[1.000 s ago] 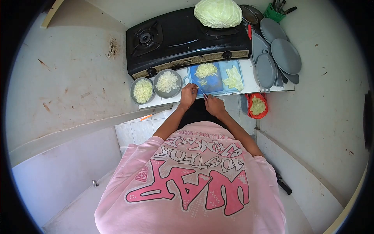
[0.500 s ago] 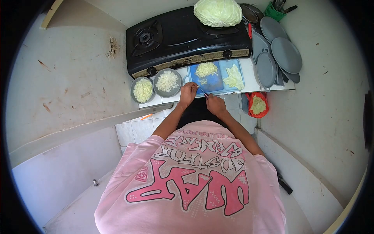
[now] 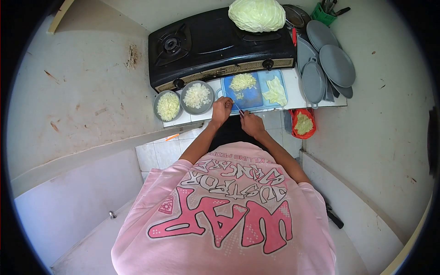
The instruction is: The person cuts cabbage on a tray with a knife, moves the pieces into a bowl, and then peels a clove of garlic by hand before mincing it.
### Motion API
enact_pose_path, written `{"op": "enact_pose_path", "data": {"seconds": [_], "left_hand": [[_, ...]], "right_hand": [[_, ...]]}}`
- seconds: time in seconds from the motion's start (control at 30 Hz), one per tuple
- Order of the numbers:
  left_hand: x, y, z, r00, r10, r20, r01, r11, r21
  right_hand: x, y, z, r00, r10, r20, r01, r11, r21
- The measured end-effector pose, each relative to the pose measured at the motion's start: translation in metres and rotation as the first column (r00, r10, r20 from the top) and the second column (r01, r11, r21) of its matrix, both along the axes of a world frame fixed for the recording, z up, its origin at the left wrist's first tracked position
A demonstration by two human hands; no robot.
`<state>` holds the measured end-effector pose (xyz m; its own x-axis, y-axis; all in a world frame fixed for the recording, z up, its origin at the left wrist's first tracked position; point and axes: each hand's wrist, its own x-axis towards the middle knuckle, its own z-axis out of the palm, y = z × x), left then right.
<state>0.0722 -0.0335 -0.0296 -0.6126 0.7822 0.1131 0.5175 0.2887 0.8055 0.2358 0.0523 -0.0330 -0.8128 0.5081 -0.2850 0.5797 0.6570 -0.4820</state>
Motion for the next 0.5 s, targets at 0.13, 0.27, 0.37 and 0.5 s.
{"op": "enact_pose_path", "data": {"seconds": [0.13,0.27,0.37,0.5], "left_hand": [[-0.004,-0.001,-0.005,1.0,-0.028,0.004,0.028,0.999,-0.024],[-0.003,0.0,-0.003,0.999,-0.015,0.04,0.015,1.0,0.001],[-0.004,0.0,-0.001,1.0,-0.014,0.006,0.015,0.999,-0.045],[-0.005,0.001,0.009,1.0,-0.022,0.021,0.023,0.997,-0.074]], "right_hand": [[-0.005,0.002,-0.007,0.999,0.001,-0.032,-0.002,1.0,-0.017],[-0.013,0.003,-0.004,1.0,0.009,-0.024,-0.009,1.0,0.007],[-0.007,0.002,-0.009,1.0,0.01,-0.014,-0.01,1.0,0.014],[0.006,0.004,-0.005,1.0,0.008,0.012,-0.008,1.0,0.002]]}}
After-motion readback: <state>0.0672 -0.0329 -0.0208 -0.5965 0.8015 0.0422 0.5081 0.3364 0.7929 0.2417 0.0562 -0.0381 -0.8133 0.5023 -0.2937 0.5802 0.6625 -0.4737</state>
